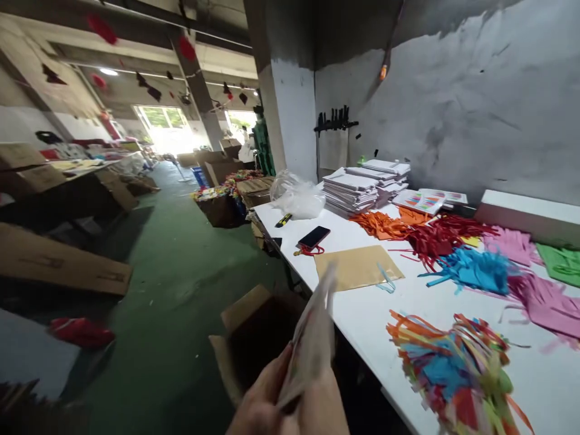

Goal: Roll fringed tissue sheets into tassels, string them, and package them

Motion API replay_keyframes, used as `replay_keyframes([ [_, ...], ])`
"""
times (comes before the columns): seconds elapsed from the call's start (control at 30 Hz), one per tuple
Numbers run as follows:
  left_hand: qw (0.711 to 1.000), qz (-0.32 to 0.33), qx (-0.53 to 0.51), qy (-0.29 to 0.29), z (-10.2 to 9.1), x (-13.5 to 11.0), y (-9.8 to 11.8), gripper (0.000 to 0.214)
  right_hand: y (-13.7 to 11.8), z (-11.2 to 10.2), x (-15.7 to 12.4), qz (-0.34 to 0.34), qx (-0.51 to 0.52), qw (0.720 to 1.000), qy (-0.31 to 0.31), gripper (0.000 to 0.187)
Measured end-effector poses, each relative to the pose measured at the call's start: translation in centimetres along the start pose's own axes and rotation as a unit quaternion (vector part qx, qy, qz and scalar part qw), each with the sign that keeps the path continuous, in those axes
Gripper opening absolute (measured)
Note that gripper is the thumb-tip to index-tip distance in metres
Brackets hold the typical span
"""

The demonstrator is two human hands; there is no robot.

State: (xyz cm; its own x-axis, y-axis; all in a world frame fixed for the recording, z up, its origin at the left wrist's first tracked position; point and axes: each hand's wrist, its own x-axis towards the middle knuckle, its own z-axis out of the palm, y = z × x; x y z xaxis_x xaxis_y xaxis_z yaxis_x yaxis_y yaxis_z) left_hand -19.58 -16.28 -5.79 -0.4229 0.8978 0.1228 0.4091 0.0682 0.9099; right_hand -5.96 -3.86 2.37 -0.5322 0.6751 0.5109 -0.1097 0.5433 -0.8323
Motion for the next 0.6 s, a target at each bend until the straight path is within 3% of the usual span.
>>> replay_keyframes([
  [0.07, 0.997, 0.050, 0.048, 0.019, -0.4, -0.8, -1.3, 0.067, 1.0, 2.3, 0.9, 0.055, 0.051, 0.997, -0.026, 0.054],
  [0.13, 0.995, 0.058, 0.050, 0.058, -2.2, -0.9, -1.1, 0.086, 2.5, 3.5, 0.9, 0.126, 0.112, 0.984, -0.050, 0.032],
  [0.23, 0.988, 0.004, -0.044, 0.151, -6.5, 0.9, 0.8, 0.107, 5.3, 4.3, -0.9, 0.192, 0.167, 0.964, -0.083, 0.034],
  [0.27, 0.987, -0.019, -0.102, 0.122, -7.9, 1.9, 1.5, 0.104, 6.2, 4.5, -1.8, 0.205, 0.182, 0.957, -0.094, 0.037],
  [0.33, 0.969, -0.082, -0.232, -0.038, -10.0, 4.0, 2.8, 0.089, 7.6, 4.8, -3.3, 0.229, 0.214, 0.943, -0.115, 0.044],
  [0.4, 0.946, -0.105, -0.284, -0.117, -10.9, 5.7, 3.6, 0.065, 8.4, 4.5, -4.1, 0.231, 0.215, 0.944, -0.092, 0.046],
  [0.47, 0.947, -0.116, -0.274, -0.122, -11.0, 6.7, 4.1, 0.050, 8.5, 3.5, -3.7, 0.173, 0.132, 0.976, 0.003, 0.051],
  [0.5, 0.950, -0.122, -0.265, -0.113, -10.9, 6.9, 4.2, 0.047, 8.3, 2.8, -3.1, 0.110, 0.057, 0.991, 0.057, 0.054],
  [0.57, 0.948, -0.139, -0.265, -0.109, -10.6, 7.0, 4.2, 0.046, 7.3, 1.7, -1.3, -0.053, -0.106, 0.987, 0.108, 0.052],
  [0.6, 0.943, -0.146, -0.276, -0.115, -10.4, 6.9, 4.1, 0.046, 6.8, 1.4, -0.3, -0.125, -0.166, 0.974, 0.090, 0.048],
])
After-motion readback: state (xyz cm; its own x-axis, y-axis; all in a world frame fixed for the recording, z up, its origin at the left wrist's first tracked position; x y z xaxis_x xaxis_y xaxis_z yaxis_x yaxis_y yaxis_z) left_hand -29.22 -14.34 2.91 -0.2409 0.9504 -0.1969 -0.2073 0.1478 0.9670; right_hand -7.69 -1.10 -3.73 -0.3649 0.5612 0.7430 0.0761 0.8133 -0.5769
